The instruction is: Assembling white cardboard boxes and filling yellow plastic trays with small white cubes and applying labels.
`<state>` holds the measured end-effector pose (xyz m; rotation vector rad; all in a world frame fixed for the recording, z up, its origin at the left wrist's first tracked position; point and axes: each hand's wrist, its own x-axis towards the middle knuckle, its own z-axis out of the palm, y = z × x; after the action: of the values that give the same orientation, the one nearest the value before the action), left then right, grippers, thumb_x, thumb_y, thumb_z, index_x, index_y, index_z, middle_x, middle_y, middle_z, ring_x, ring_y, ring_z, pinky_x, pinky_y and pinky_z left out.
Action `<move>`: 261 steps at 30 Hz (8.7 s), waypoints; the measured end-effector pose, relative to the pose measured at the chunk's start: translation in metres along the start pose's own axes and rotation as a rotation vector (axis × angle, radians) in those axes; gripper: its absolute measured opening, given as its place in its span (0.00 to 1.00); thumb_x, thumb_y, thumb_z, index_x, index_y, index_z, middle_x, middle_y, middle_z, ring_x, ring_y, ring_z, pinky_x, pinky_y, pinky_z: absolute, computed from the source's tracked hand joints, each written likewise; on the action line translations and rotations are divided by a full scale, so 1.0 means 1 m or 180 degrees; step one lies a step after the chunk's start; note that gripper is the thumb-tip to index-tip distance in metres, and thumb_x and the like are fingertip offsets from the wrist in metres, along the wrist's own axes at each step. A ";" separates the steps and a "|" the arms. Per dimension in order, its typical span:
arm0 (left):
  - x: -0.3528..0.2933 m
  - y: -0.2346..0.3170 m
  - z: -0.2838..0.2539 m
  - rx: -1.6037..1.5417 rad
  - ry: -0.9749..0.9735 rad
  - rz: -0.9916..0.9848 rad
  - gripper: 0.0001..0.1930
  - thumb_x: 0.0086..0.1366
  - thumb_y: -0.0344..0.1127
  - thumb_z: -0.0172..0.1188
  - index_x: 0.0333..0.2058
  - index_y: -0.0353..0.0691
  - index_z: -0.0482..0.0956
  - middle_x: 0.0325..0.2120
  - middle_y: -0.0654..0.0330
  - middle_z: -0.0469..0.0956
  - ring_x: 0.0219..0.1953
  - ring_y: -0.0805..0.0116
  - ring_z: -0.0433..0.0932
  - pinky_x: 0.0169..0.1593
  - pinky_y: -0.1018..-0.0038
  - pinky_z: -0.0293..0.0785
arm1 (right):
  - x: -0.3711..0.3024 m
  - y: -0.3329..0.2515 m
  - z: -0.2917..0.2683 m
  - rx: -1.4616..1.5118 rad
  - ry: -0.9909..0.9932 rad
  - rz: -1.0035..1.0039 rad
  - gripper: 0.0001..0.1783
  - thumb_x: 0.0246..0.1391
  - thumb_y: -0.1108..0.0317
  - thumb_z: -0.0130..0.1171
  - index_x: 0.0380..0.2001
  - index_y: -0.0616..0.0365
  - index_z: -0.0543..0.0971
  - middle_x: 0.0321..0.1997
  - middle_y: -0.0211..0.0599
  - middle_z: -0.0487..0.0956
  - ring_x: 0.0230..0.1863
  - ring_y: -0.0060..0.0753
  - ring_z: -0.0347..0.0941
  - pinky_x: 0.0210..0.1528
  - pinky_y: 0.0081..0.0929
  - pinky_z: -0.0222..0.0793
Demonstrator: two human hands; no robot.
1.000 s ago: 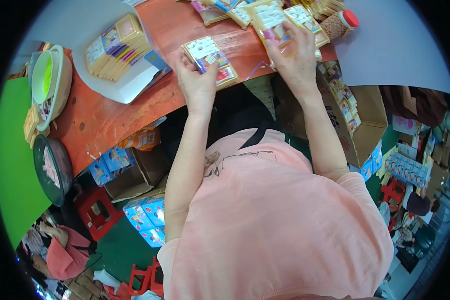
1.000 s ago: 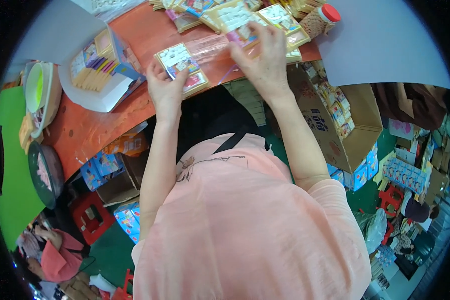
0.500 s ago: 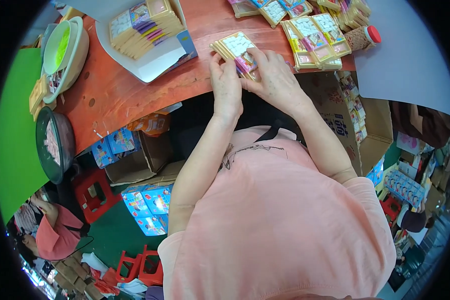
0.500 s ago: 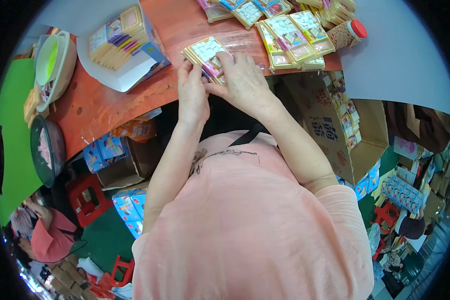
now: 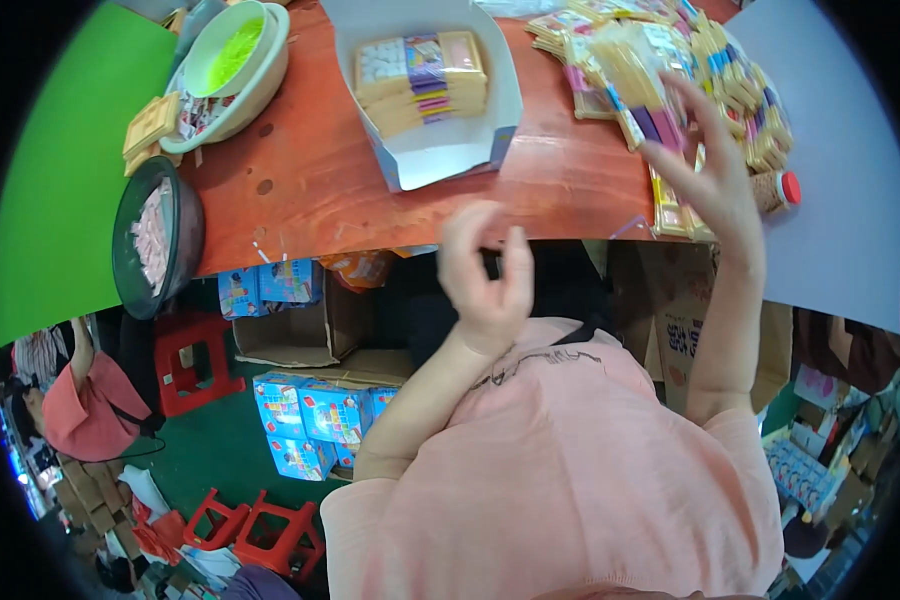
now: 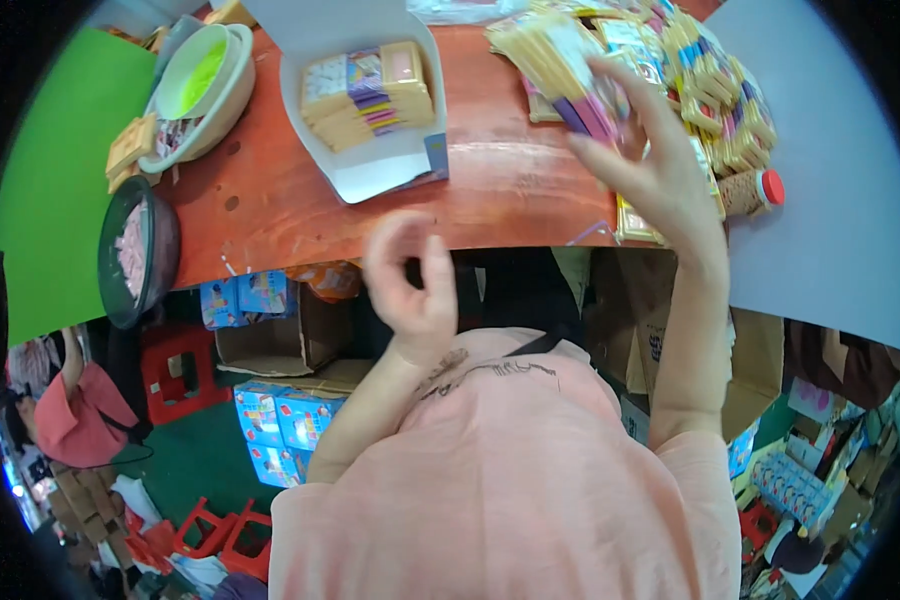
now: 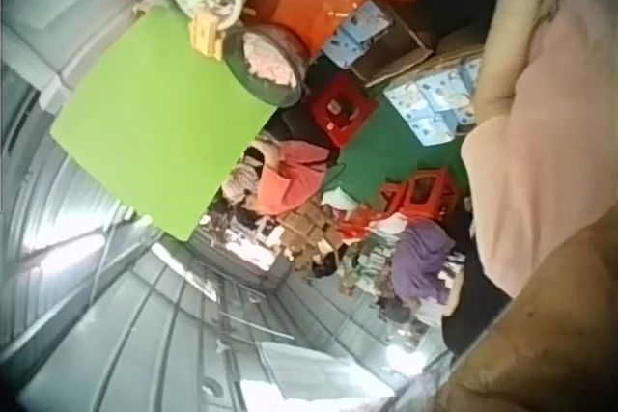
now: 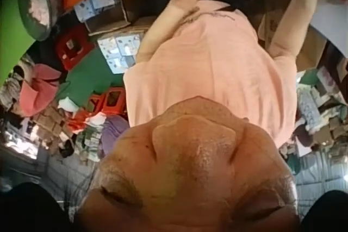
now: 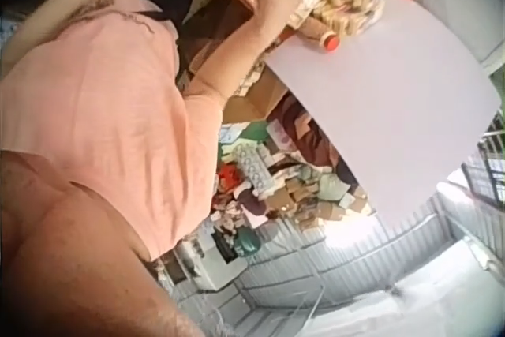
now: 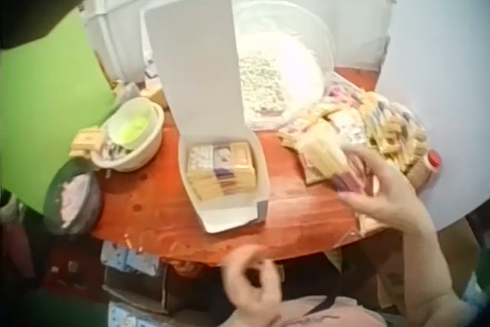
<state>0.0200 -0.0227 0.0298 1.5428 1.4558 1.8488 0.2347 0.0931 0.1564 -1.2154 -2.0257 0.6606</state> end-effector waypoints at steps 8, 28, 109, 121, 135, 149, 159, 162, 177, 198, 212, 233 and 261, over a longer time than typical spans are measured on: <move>0.078 -0.064 -0.015 0.0814 0.0921 -0.0606 0.36 0.67 0.30 0.63 0.68 0.30 0.54 0.67 0.39 0.60 0.68 0.44 0.63 0.70 0.55 0.58 | 0.147 -0.093 0.065 -0.1835 -0.1345 -0.1502 0.20 0.57 0.64 0.63 0.52 0.57 0.79 0.48 0.56 0.79 0.49 0.56 0.76 0.53 0.44 0.72; 0.087 -0.080 -0.037 0.1063 0.0251 -0.0702 0.22 0.78 0.37 0.44 0.65 0.32 0.64 0.58 0.40 0.74 0.58 0.41 0.75 0.58 0.55 0.72 | 0.158 -0.022 0.188 -0.2767 -0.0890 -0.1346 0.47 0.45 0.72 0.66 0.70 0.56 0.61 0.60 0.49 0.71 0.59 0.57 0.73 0.56 0.51 0.74; 0.024 -0.021 0.157 -0.1350 -0.1876 -0.3651 0.14 0.75 0.39 0.55 0.47 0.32 0.77 0.34 0.55 0.85 0.26 0.71 0.85 0.27 0.78 0.83 | -0.110 0.109 0.030 -0.1205 0.0980 0.0695 0.32 0.49 0.56 0.69 0.55 0.59 0.77 0.48 0.48 0.77 0.51 0.51 0.74 0.58 0.42 0.70; 0.028 -0.024 0.092 -0.1333 -0.1219 -0.3392 0.17 0.76 0.38 0.55 0.50 0.27 0.76 0.37 0.54 0.84 0.33 0.71 0.86 0.32 0.77 0.84 | -0.104 0.100 0.027 -0.0695 0.0885 0.0789 0.32 0.53 0.53 0.70 0.56 0.60 0.77 0.51 0.49 0.78 0.56 0.49 0.74 0.61 0.38 0.68; 0.019 -0.026 0.048 -0.0893 -0.0874 -0.3360 0.20 0.76 0.40 0.55 0.53 0.24 0.74 0.41 0.49 0.83 0.34 0.65 0.87 0.29 0.75 0.88 | -0.086 0.088 0.095 -0.1551 0.0866 0.0377 0.38 0.49 0.47 0.73 0.56 0.62 0.74 0.54 0.49 0.73 0.53 0.55 0.73 0.56 0.46 0.69; 0.016 -0.024 0.057 -0.1134 -0.1140 -0.3300 0.24 0.73 0.31 0.53 0.62 0.23 0.66 0.38 0.48 0.83 0.33 0.62 0.87 0.31 0.76 0.87 | -0.126 -0.047 -0.023 0.5181 -0.1956 -0.1387 0.14 0.65 0.68 0.58 0.51 0.60 0.81 0.32 0.43 0.77 0.20 0.34 0.69 0.22 0.32 0.56; 0.017 -0.015 0.062 -0.1074 -0.1282 -0.3297 0.24 0.73 0.30 0.55 0.62 0.21 0.66 0.35 0.48 0.84 0.29 0.63 0.87 0.28 0.77 0.85 | -0.092 -0.065 -0.011 0.6439 -0.2554 -0.1672 0.24 0.67 0.65 0.59 0.55 0.79 0.76 0.31 0.45 0.81 0.23 0.36 0.75 0.22 0.31 0.70; 0.013 -0.024 0.055 -0.1056 -0.1188 -0.3280 0.24 0.73 0.30 0.56 0.62 0.21 0.66 0.36 0.47 0.84 0.29 0.63 0.87 0.28 0.77 0.85 | -0.120 -0.067 -0.004 0.6367 -0.2251 -0.1556 0.20 0.65 0.64 0.60 0.54 0.68 0.78 0.32 0.45 0.79 0.21 0.35 0.70 0.21 0.33 0.59; 0.007 -0.038 0.054 -0.1272 -0.1210 -0.3248 0.23 0.71 0.36 0.62 0.57 0.29 0.67 0.22 0.56 0.78 0.16 0.66 0.81 0.16 0.77 0.75 | -0.107 -0.048 0.014 0.5481 -0.2378 -0.1398 0.22 0.63 0.57 0.64 0.49 0.65 0.78 0.35 0.44 0.80 0.21 0.39 0.70 0.22 0.34 0.60; 0.014 -0.030 0.058 -0.0737 -0.1288 -0.3309 0.14 0.71 0.38 0.63 0.34 0.35 0.69 0.18 0.55 0.78 0.13 0.70 0.78 0.11 0.76 0.68 | -0.094 0.038 0.092 0.1928 -0.0505 0.1678 0.13 0.68 0.72 0.54 0.53 0.61 0.79 0.37 0.25 0.78 0.33 0.14 0.69 0.37 0.15 0.68; 0.012 -0.018 0.038 0.0126 -0.1627 -0.2429 0.12 0.68 0.33 0.61 0.45 0.31 0.79 0.23 0.48 0.82 0.25 0.51 0.83 0.32 0.60 0.77 | 0.098 -0.006 0.071 -0.0675 0.0216 -0.1707 0.15 0.61 0.71 0.62 0.51 0.62 0.80 0.48 0.37 0.79 0.49 0.27 0.75 0.52 0.28 0.70; 0.043 -0.006 -0.024 -0.0592 -0.0960 -0.2190 0.15 0.69 0.34 0.63 0.51 0.34 0.79 0.26 0.58 0.82 0.23 0.74 0.80 0.31 0.75 0.76 | 0.228 -0.081 0.082 -0.1104 -0.2777 -0.0739 0.46 0.53 0.50 0.68 0.67 0.69 0.66 0.65 0.56 0.73 0.65 0.46 0.71 0.66 0.32 0.66; 0.041 -0.049 -0.013 0.1671 -0.0604 0.0873 0.13 0.63 0.24 0.66 0.46 0.31 0.79 0.45 0.45 0.78 0.48 0.45 0.79 0.50 0.58 0.78 | -0.043 0.017 0.019 0.0101 -0.1909 0.0298 0.37 0.51 0.63 0.74 0.63 0.61 0.72 0.51 0.41 0.75 0.48 0.36 0.72 0.53 0.31 0.69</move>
<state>-0.0224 0.0233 0.0117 2.1907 1.8035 1.4578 0.2437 0.0610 0.1193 -1.1927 -2.4288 1.2122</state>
